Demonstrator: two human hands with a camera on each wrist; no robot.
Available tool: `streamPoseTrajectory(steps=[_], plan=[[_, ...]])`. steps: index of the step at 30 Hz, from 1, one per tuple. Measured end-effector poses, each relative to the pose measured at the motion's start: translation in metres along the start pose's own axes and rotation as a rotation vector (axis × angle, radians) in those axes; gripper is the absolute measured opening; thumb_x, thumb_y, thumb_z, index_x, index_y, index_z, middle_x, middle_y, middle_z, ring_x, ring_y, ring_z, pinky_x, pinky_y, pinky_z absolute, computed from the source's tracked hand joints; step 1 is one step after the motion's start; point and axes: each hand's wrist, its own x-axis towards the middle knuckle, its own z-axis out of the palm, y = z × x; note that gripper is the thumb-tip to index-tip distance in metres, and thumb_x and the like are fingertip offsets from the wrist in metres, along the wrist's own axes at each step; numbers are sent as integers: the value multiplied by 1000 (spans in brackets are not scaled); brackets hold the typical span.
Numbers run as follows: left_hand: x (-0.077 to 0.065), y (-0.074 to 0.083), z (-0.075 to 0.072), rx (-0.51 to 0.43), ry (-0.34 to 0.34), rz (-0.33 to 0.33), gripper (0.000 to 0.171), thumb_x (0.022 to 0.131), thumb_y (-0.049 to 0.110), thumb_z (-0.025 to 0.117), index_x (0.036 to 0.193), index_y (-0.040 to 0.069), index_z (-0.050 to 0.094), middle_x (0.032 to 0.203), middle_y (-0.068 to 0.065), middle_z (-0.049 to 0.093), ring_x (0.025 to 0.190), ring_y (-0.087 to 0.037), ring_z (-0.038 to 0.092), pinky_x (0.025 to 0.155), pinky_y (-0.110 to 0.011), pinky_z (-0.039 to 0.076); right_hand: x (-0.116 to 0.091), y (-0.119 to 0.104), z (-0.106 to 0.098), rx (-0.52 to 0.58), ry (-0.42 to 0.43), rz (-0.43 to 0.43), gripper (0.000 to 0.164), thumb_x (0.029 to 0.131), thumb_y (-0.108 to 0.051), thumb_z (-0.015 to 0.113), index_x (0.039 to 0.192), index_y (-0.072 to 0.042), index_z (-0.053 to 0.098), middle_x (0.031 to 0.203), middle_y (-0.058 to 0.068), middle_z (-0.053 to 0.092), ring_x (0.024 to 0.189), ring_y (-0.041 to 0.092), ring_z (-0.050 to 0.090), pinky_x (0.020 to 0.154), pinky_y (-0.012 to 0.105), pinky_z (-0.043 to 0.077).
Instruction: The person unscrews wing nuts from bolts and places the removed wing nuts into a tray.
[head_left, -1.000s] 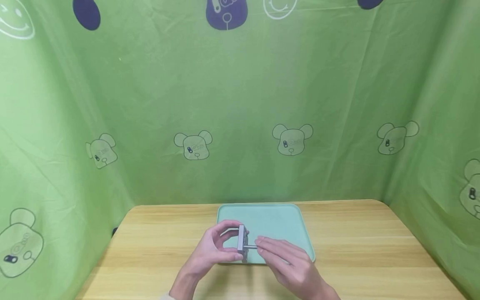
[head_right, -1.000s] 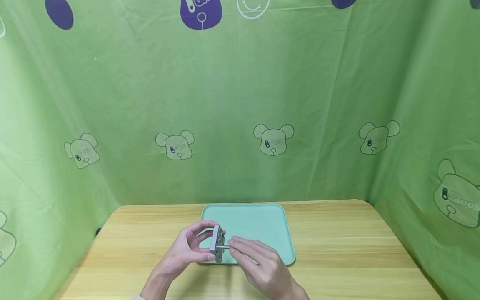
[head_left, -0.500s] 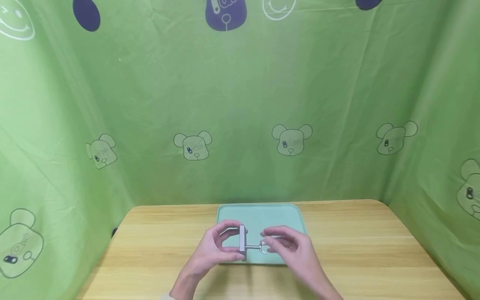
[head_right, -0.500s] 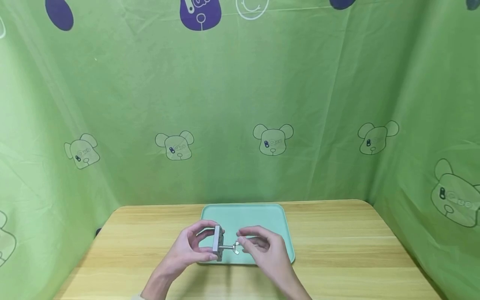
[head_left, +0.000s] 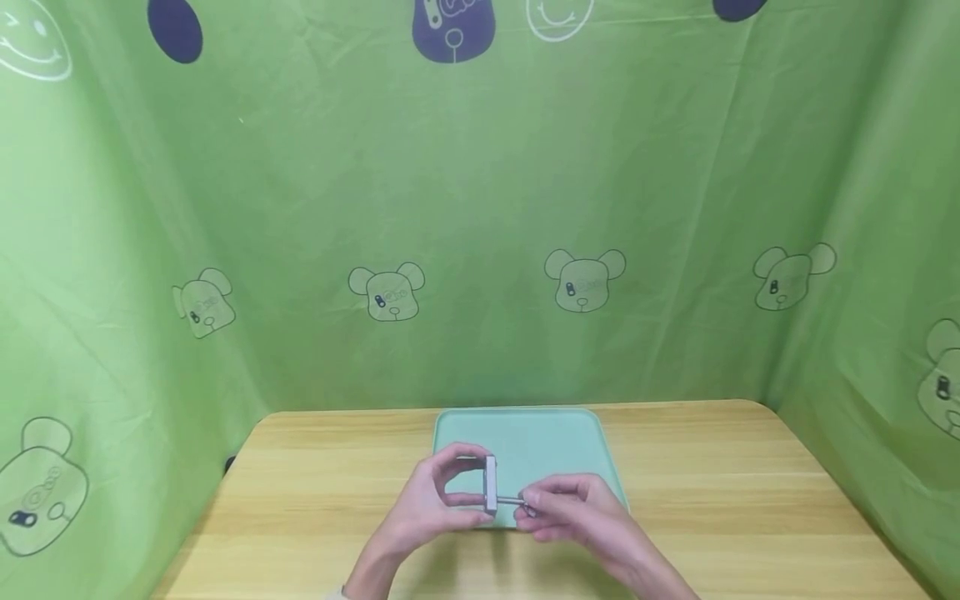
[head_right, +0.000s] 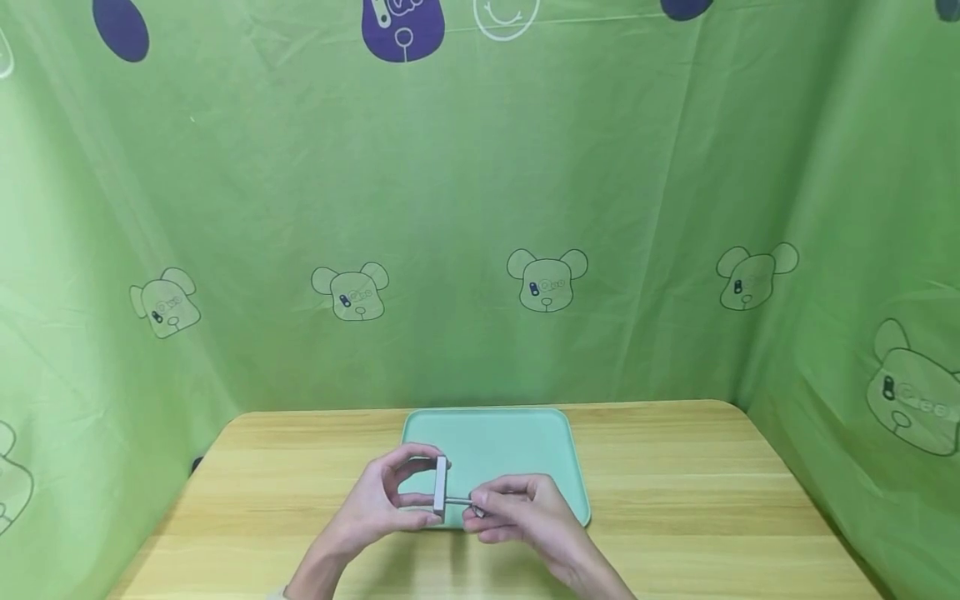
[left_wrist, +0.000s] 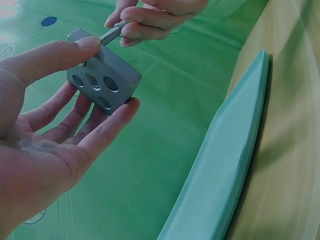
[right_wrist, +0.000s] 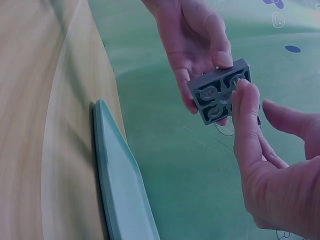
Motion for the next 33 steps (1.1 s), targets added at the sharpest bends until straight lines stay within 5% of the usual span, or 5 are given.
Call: streamPoseTrajectory(steps=[10, 17, 25, 29, 33], plan=[[-1, 1, 0, -7, 4, 5, 66, 73, -9, 82, 134, -2, 56, 140, -30, 48, 133, -42, 50, 99, -50, 59, -1, -1, 7, -115, 34, -178, 31, 94, -11, 73, 114, 12, 68, 105, 27, 73, 95, 28, 75, 85, 43, 65], [-2, -1, -3, -76, -4, 11, 65, 75, -11, 80, 134, -6, 54, 136, -19, 54, 134, -41, 50, 101, -54, 56, -1, 5, 18, -399, 145, -563, 16, 90, -6, 78, 105, -4, 77, 100, 8, 77, 90, 20, 76, 80, 36, 66], [-3, 0, -5, -119, -12, 16, 64, 77, -11, 79, 136, -6, 54, 138, -26, 51, 132, -39, 52, 101, -57, 55, 8, 12, 17, -629, 197, -990, 33, 77, 12, 81, 105, -6, 77, 101, 8, 77, 93, 20, 74, 83, 24, 63], [-2, 2, -5, -138, -20, 28, 63, 78, -10, 79, 136, -6, 54, 137, -27, 52, 130, -36, 54, 99, -58, 57, 14, 10, 16, -748, 205, -1262, 20, 86, 2, 79, 105, -2, 76, 102, 12, 76, 91, 26, 75, 92, 22, 60], [-2, 3, -5, -141, -17, 22, 63, 78, -9, 80, 136, -5, 54, 137, -26, 53, 130, -34, 54, 98, -57, 58, 15, 5, 20, -780, 196, -1392, 14, 97, -8, 69, 103, 3, 75, 102, 17, 75, 89, 29, 75, 92, 24, 60]])
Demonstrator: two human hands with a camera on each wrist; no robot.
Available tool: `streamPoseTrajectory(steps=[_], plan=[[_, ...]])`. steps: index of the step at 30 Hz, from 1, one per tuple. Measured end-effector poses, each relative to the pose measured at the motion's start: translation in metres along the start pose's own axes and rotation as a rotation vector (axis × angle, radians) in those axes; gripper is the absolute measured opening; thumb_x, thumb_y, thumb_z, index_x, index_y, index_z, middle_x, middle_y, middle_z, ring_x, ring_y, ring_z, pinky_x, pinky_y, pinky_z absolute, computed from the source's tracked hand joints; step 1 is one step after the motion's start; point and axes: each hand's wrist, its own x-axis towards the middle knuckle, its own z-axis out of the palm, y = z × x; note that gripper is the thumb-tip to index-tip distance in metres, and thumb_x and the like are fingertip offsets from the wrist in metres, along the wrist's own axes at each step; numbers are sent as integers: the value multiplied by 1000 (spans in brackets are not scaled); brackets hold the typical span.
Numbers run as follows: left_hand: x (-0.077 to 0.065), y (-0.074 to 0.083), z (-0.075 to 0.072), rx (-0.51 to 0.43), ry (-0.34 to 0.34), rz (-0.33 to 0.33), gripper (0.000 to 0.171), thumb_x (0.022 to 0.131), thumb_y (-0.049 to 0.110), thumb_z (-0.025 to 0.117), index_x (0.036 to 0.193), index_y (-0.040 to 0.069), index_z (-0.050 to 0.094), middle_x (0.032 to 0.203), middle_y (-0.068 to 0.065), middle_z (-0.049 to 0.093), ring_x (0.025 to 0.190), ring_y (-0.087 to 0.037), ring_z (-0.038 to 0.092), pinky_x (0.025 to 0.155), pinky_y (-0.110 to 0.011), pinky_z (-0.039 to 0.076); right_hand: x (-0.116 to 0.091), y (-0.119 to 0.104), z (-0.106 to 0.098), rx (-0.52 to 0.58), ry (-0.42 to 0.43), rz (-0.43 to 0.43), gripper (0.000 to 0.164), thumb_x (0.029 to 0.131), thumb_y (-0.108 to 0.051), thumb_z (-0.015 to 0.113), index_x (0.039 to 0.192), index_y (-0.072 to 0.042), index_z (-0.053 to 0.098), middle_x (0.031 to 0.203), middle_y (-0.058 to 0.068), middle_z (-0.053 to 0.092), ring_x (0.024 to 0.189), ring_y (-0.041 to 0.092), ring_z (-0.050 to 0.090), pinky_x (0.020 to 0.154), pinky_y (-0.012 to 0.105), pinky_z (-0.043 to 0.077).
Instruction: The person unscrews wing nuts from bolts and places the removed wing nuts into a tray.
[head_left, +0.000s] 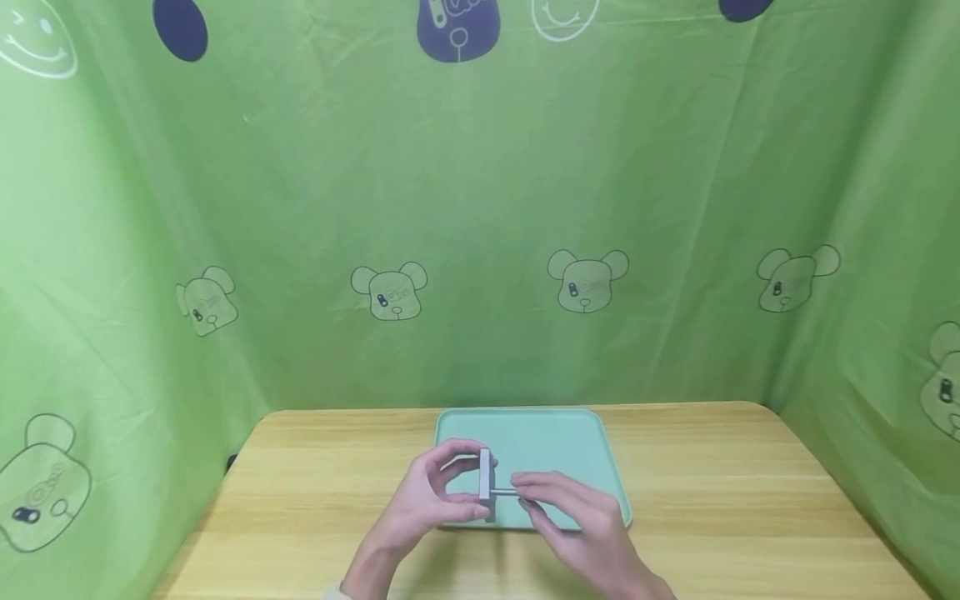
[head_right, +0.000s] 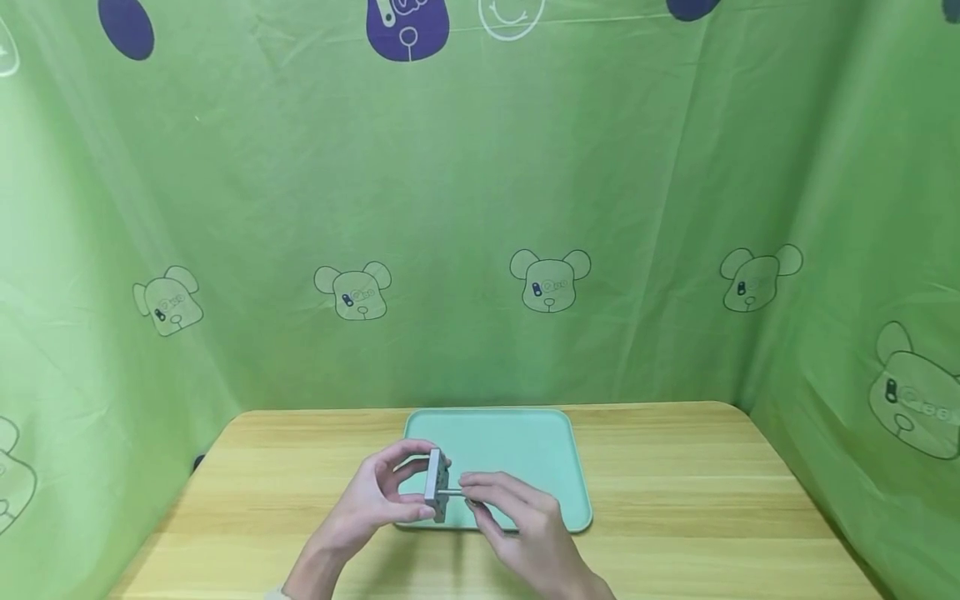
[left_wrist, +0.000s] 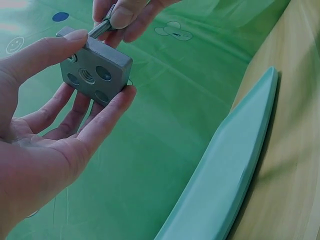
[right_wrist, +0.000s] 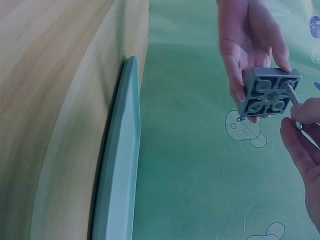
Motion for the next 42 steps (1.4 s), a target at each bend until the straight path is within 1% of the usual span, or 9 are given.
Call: streamPoseTrajectory(steps=[4, 7, 11, 17, 21, 24, 29, 33, 42], plan=[[0, 1, 0, -3, 2, -8, 63, 78, -10, 80, 135, -4, 55, 139, -31, 49, 132, -36, 53, 99, -57, 57, 2, -1, 0, 2, 4, -3, 15, 98, -10, 69, 102, 3, 75, 102, 17, 75, 89, 30, 75, 92, 24, 61], [0, 0, 0, -3, 3, -7, 64, 78, -10, 80, 136, -5, 54, 139, -32, 48, 131, -34, 53, 100, -56, 57, -1, -2, -2, 55, -16, 86, 17, 90, -5, 78, 105, 1, 75, 106, 17, 75, 94, 30, 74, 95, 25, 60], [1, 1, 0, 4, 11, -14, 65, 78, -10, 80, 137, -6, 53, 139, -27, 50, 131, -33, 54, 100, -56, 57, -3, -7, -10, 263, -59, 433, 37, 82, 3, 83, 116, -2, 73, 117, 20, 72, 109, 27, 71, 97, 31, 59], [2, 0, 2, 38, 19, -25, 64, 76, -11, 79, 135, -6, 54, 138, -20, 54, 134, -43, 50, 101, -54, 57, -1, -7, -21, 515, -28, 1059, 30, 95, -8, 72, 123, 5, 67, 117, 23, 71, 101, 32, 74, 87, 44, 64], [2, 0, 3, 85, 26, -25, 64, 74, -10, 81, 133, -5, 56, 137, -19, 54, 132, -43, 51, 100, -52, 58, -2, -1, -24, 646, -34, 1329, 42, 98, -17, 70, 127, 11, 60, 113, 23, 72, 99, 35, 73, 87, 46, 64], [2, -1, 4, 108, 27, -18, 64, 74, -9, 81, 133, -4, 56, 137, -21, 53, 132, -41, 52, 100, -52, 58, -5, 3, -26, 733, -90, 1391, 41, 99, -18, 68, 126, 12, 61, 113, 22, 72, 102, 34, 73, 91, 45, 63], [2, -3, 4, 137, 23, -15, 66, 73, -10, 81, 133, -2, 56, 139, -21, 52, 135, -45, 48, 101, -51, 58, -6, 5, -28, 837, -186, 1405, 32, 99, -17, 67, 120, 8, 66, 109, 21, 74, 100, 28, 74, 89, 36, 64], [2, -3, 5, 150, 21, -22, 66, 73, -10, 81, 133, 0, 56, 140, -20, 52, 136, -49, 45, 101, -51, 58, -7, 6, -28, 865, -206, 1406, 28, 99, -15, 68, 117, 6, 68, 107, 19, 75, 97, 24, 75, 85, 31, 65], [3, -4, 7, 161, 17, -32, 67, 72, -10, 81, 133, 0, 56, 140, -19, 52, 135, -44, 48, 100, -51, 58, -9, 2, -24, 753, -193, 1354, 33, 94, -12, 73, 116, 12, 66, 105, 22, 75, 96, 28, 75, 85, 37, 65]])
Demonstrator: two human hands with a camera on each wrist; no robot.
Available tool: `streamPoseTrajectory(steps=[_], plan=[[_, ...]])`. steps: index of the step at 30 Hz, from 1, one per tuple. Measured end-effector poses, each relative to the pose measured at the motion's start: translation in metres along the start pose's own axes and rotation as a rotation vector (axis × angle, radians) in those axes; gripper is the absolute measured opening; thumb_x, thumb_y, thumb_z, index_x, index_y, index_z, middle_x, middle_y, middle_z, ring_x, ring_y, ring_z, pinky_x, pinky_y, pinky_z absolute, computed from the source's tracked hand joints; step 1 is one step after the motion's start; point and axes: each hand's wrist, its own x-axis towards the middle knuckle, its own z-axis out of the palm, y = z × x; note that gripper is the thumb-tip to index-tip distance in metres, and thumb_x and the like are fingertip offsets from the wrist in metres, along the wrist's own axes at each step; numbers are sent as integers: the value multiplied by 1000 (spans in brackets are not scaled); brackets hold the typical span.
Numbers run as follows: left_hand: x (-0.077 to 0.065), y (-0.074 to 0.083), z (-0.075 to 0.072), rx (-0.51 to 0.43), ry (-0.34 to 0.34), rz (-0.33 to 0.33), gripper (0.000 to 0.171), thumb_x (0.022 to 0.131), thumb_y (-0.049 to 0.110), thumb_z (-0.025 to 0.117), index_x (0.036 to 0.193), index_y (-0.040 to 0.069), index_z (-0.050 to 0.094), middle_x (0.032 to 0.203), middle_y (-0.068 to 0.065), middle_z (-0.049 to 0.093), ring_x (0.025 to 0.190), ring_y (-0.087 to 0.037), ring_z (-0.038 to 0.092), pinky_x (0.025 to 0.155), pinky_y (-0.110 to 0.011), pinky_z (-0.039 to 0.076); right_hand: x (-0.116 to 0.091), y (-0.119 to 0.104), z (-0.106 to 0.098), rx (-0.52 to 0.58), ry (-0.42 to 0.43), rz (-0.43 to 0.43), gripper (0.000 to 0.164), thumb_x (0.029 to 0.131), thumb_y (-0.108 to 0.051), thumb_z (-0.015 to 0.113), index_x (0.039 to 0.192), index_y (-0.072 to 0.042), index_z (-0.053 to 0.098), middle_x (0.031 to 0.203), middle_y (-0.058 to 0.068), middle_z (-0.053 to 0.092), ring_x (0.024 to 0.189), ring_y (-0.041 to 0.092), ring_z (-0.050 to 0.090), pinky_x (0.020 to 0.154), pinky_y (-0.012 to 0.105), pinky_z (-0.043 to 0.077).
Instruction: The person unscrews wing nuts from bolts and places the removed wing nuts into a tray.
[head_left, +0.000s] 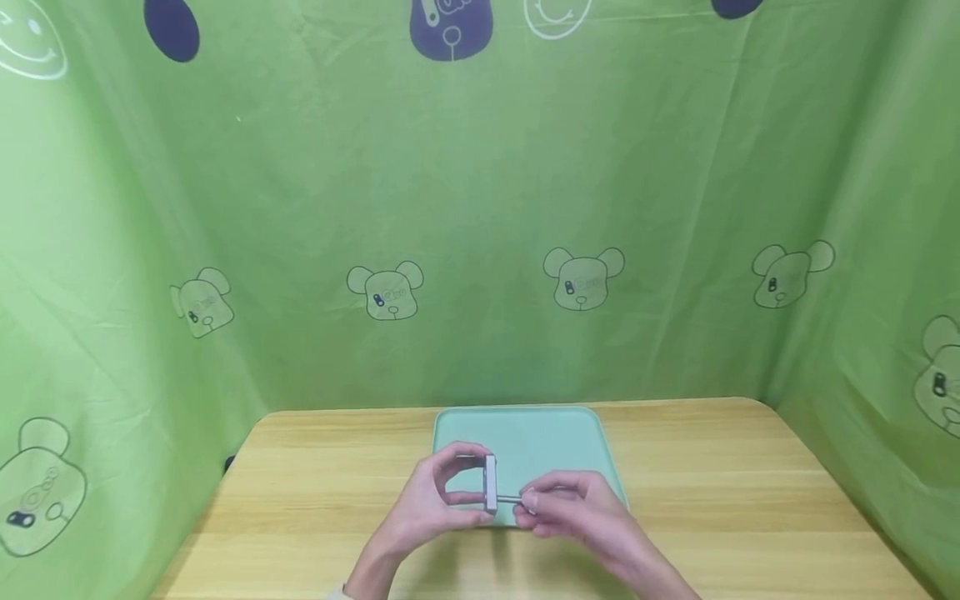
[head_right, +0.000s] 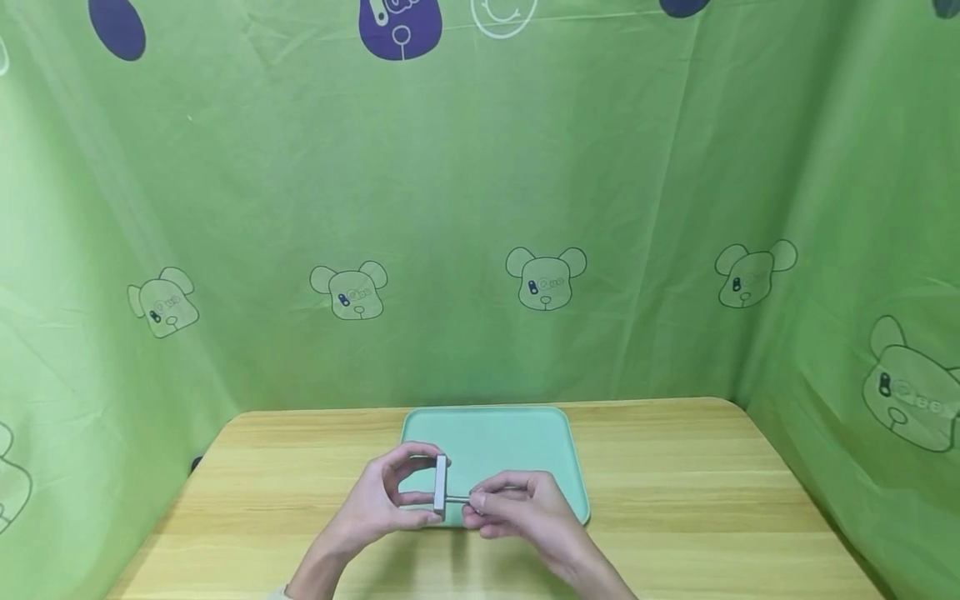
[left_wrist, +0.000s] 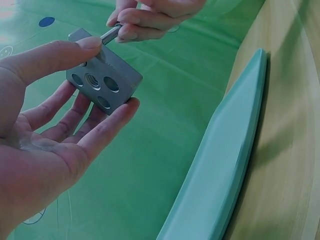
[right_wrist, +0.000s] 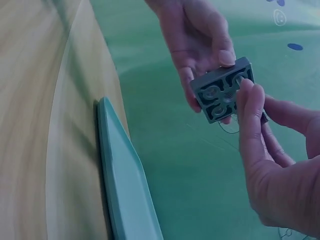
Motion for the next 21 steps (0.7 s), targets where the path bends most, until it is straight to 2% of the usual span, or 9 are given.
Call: streamPoseTrajectory(steps=[5, 12, 16, 21], plan=[[0, 0, 0, -24, 8, -5, 67, 72, -10, 81, 134, -1, 56, 140, -19, 51, 136, -46, 46, 100, -51, 58, -1, -2, 5, -96, 52, -126, 34, 92, -10, 75, 114, 15, 66, 102, 24, 74, 94, 28, 75, 82, 42, 66], [-1, 2, -1, -52, 13, 7, 63, 75, -9, 81, 133, -3, 57, 138, -19, 53, 135, -46, 48, 101, -51, 57, -4, -3, 12, -263, 107, -357, 19, 90, -9, 78, 105, 2, 75, 101, 16, 76, 91, 26, 76, 80, 40, 66], [-1, 3, -2, -70, 8, 17, 63, 76, -9, 80, 133, -6, 55, 137, -19, 54, 134, -45, 49, 101, -52, 57, -3, 0, 16, -371, 145, -545, 16, 88, -3, 79, 103, -4, 77, 100, 9, 77, 90, 20, 76, 79, 36, 66], [-1, 2, -4, -101, -1, 17, 64, 76, -11, 80, 134, -6, 55, 138, -21, 53, 135, -47, 46, 101, -54, 57, 2, 5, 17, -578, 186, -864, 29, 80, 8, 82, 104, -7, 79, 99, 5, 78, 89, 18, 76, 79, 25, 65]])
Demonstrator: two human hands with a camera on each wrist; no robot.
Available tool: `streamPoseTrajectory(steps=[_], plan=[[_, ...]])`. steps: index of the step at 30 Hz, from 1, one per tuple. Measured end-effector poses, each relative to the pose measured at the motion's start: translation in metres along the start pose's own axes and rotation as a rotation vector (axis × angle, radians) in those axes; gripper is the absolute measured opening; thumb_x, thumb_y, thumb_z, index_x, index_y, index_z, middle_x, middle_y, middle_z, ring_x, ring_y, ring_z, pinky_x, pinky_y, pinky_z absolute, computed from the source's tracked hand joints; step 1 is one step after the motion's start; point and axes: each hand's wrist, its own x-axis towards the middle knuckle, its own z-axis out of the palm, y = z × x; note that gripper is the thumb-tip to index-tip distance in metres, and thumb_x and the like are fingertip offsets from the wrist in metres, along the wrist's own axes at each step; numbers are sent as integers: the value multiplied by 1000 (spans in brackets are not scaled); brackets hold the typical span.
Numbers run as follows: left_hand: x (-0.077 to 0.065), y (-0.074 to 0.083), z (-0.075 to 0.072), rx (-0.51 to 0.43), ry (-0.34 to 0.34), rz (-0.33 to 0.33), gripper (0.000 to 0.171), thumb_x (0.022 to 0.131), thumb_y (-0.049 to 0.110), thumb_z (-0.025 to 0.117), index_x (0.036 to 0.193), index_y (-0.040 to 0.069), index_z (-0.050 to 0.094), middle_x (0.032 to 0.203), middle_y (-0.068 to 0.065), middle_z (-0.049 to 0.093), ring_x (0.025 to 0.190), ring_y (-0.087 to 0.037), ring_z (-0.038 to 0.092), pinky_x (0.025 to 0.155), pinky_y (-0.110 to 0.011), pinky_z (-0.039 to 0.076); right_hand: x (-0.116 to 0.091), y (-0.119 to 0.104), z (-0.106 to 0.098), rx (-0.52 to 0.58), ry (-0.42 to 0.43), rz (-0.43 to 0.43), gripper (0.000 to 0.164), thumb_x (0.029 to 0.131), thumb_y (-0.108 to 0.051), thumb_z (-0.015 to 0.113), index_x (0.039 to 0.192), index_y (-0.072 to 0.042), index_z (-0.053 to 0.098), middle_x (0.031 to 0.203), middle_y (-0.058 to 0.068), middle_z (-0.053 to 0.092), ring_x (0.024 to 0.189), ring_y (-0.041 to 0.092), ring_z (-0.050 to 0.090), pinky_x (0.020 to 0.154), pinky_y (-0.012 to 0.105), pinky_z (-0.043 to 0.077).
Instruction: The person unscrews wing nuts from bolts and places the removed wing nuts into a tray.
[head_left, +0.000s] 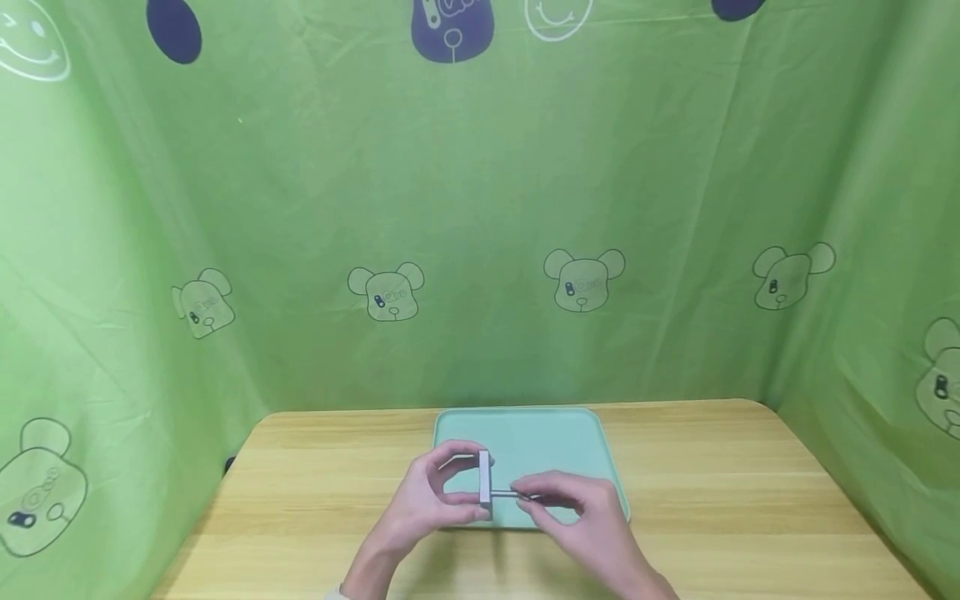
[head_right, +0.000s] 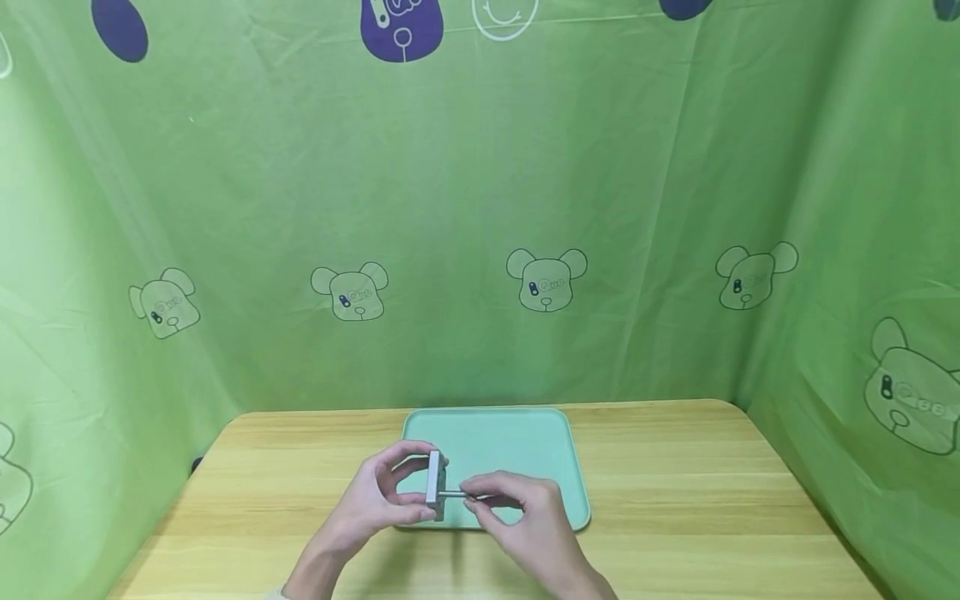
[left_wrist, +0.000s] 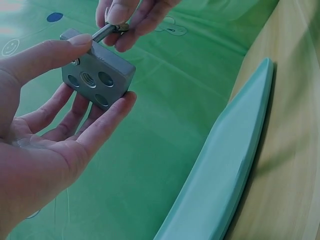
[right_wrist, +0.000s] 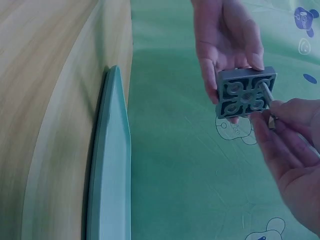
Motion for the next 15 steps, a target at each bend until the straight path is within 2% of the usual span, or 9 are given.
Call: streamPoseTrajectory(steps=[1, 4, 7, 10, 15], plan=[[0, 0, 0, -4, -3, 1, 64, 76, -11, 80, 134, -6, 54, 138, -22, 52, 135, -47, 47, 101, -54, 57, 0, 2, 0, -36, 7, -74, 31, 78, 9, 82, 104, -7, 79, 100, 6, 78, 90, 18, 76, 80, 24, 64], [0, 0, -1, -11, -11, 2, 63, 76, -10, 80, 135, -5, 55, 139, -29, 49, 134, -44, 49, 101, -55, 57, 3, 7, 0, -117, 20, -283, 22, 84, 2, 81, 105, -6, 78, 100, 10, 78, 92, 21, 76, 86, 23, 62], [0, -1, -1, -19, -18, 1, 64, 77, -9, 80, 135, -3, 55, 140, -34, 45, 134, -41, 50, 101, -56, 56, 6, 9, 0, -146, 27, -412, 10, 95, -9, 74, 104, -7, 78, 101, 13, 78, 94, 24, 76, 90, 25, 61], [-1, 0, -2, -34, -19, 2, 64, 77, -10, 80, 136, -3, 55, 140, -32, 47, 134, -42, 49, 100, -57, 57, 9, 8, 0, -129, 40, -469, 10, 97, -11, 71, 102, -6, 77, 100, 15, 77, 94, 26, 76, 89, 26, 61], [-1, 1, -2, -54, -23, 10, 64, 77, -10, 79, 136, -5, 54, 139, -28, 50, 132, -40, 51, 99, -57, 57, 12, 4, 2, -57, 62, -490, 11, 91, -1, 76, 102, -2, 77, 100, 18, 77, 92, 28, 76, 87, 27, 63]])
